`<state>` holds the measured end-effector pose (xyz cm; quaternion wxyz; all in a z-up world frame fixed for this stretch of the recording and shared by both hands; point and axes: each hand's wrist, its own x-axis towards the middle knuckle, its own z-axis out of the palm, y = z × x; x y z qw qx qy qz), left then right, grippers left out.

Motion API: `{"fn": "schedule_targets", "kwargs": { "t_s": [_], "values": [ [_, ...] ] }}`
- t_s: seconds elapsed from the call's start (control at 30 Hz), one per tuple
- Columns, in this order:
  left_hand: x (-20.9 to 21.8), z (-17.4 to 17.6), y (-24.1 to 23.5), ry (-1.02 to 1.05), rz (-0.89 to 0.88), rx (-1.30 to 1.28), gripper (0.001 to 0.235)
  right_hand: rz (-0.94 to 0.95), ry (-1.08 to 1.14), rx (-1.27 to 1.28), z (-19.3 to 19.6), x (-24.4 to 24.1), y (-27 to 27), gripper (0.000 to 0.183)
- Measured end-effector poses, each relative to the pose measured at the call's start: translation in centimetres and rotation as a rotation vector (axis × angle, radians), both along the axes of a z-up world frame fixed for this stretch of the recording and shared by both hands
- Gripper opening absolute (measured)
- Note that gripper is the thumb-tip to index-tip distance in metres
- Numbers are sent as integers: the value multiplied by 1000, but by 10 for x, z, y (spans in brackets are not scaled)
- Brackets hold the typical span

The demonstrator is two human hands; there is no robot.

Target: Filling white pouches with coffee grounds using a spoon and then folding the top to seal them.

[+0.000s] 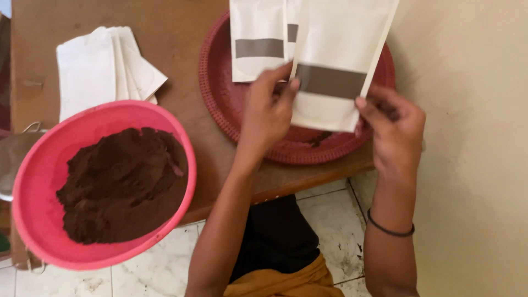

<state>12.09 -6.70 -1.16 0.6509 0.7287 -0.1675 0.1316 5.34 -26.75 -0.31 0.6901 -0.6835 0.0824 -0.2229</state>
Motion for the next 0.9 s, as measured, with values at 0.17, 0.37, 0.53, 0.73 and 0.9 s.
{"fn": "schedule_targets", "kwargs": {
  "t_s": [0.17, 0.37, 0.53, 0.73, 0.9],
  "values": [
    [66, 15, -30, 130, 137, 187, 22, 1, 67, -275, 25, 46, -11, 50],
    [128, -23, -52, 247, 165, 255, 28, 47, 271, -413, 21, 109, -25, 45],
    [140, -35, -61, 171, 173, 405, 24, 70, 496, -432, 16, 137, -27, 41],
    [142, -40, -64, 266, 155, 516, 51, 103, 487, -369, 4, 142, -27, 34],
    [141, -44, -63, 258, 101, 515, 50, 197, 305, -384, 3, 129, -30, 42]
  ]
}}
